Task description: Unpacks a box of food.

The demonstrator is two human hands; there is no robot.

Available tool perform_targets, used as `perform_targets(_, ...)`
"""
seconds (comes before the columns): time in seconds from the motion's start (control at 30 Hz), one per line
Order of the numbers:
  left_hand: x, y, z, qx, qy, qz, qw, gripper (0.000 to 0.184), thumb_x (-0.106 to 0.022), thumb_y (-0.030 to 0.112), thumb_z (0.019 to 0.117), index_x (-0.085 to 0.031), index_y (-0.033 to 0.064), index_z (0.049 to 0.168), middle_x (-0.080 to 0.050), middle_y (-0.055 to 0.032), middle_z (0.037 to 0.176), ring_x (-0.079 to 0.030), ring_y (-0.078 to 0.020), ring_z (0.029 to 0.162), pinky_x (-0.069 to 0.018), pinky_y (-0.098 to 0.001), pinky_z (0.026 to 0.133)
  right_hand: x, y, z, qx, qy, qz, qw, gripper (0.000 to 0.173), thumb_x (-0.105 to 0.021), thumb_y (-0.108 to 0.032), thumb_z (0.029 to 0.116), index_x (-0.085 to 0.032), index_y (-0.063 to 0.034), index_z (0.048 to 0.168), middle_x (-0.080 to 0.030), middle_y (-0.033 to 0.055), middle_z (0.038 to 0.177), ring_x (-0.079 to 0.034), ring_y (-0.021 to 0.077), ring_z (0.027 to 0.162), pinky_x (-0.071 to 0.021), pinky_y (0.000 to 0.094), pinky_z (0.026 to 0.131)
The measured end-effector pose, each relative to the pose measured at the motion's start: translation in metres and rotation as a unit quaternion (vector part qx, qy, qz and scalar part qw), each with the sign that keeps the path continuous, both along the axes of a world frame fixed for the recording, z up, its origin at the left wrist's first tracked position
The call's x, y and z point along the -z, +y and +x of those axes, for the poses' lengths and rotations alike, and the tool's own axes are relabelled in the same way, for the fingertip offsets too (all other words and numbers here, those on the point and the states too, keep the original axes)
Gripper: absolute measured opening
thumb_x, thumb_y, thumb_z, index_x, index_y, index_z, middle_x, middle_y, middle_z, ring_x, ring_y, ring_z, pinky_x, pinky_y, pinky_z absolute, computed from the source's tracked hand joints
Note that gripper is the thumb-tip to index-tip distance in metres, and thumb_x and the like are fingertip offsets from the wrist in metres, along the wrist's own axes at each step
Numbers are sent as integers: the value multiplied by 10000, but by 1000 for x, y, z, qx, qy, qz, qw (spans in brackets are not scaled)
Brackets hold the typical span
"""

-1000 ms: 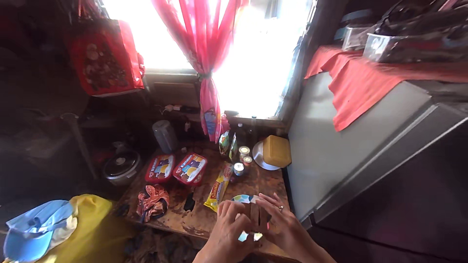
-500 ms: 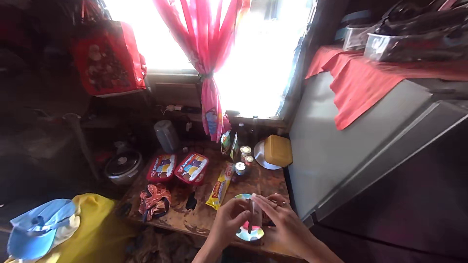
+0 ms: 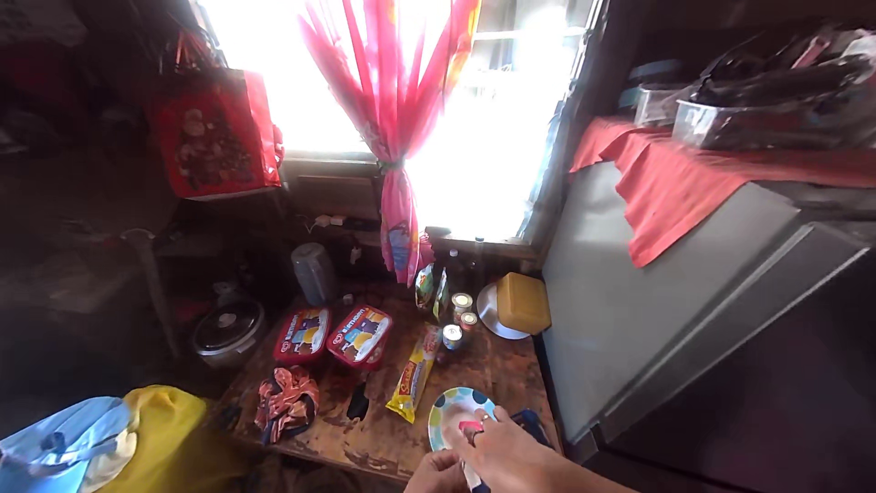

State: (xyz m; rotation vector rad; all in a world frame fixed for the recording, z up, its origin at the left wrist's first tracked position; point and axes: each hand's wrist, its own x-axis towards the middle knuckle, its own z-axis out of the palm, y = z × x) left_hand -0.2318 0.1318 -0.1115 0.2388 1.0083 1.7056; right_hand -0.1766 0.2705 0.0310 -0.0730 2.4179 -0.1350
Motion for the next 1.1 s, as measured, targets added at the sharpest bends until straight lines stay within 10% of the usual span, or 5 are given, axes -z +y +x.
perform_targets(0.3,20,-2,-8,-107,-69,174,976,292,-677,244,938,-591,206,1214,-776,-35,998,-748,-144,832,-617,-324,711,-16,-9,-2,-45,205,-36,977,721,-721,-161,924,-411,-200,1574,-601,247,1371,-548,471,1276,-377,663,1056)
perform_targets(0.47,7,-7,-16,-88,-142,248,954,483,-737,358,908,-619,270,1368,-740,-81,1194,-747,-151,929,-614,-260,725,-6,23,14,43,594,-161,787,935,-643,-700,844,-427,-122,1546,-428,206,1575,-428,332,1454,-440,508,1119)
perform_targets(0.57,-13,-3,-11,-44,-209,277,937,428,-734,290,909,-667,205,1324,-749,-107,1159,-756,-171,938,-624,-262,746,38,25,12,128,547,-474,678,1043,-797,-531,824,-233,-188,1631,-296,153,1646,-498,222,1400,-514,393,1096)
perform_targets(0.7,-18,10,-9,20,-208,313,927,410,-698,277,941,-667,188,1340,-737,-129,1180,-749,-193,972,-618,-279,776,51,22,11,153,612,-556,541,757,-884,-300,794,-465,-432,1411,-529,-20,1476,-686,203,1143,-629,369,910)
perform_targets(1.1,-20,30,-5,69,-177,262,946,212,-728,218,931,-763,133,1122,-763,-117,1029,-748,-161,851,-613,-286,749,34,28,29,108,711,-412,560,477,-824,-337,870,-616,-270,1294,-611,56,1392,-685,197,1156,-620,329,924)
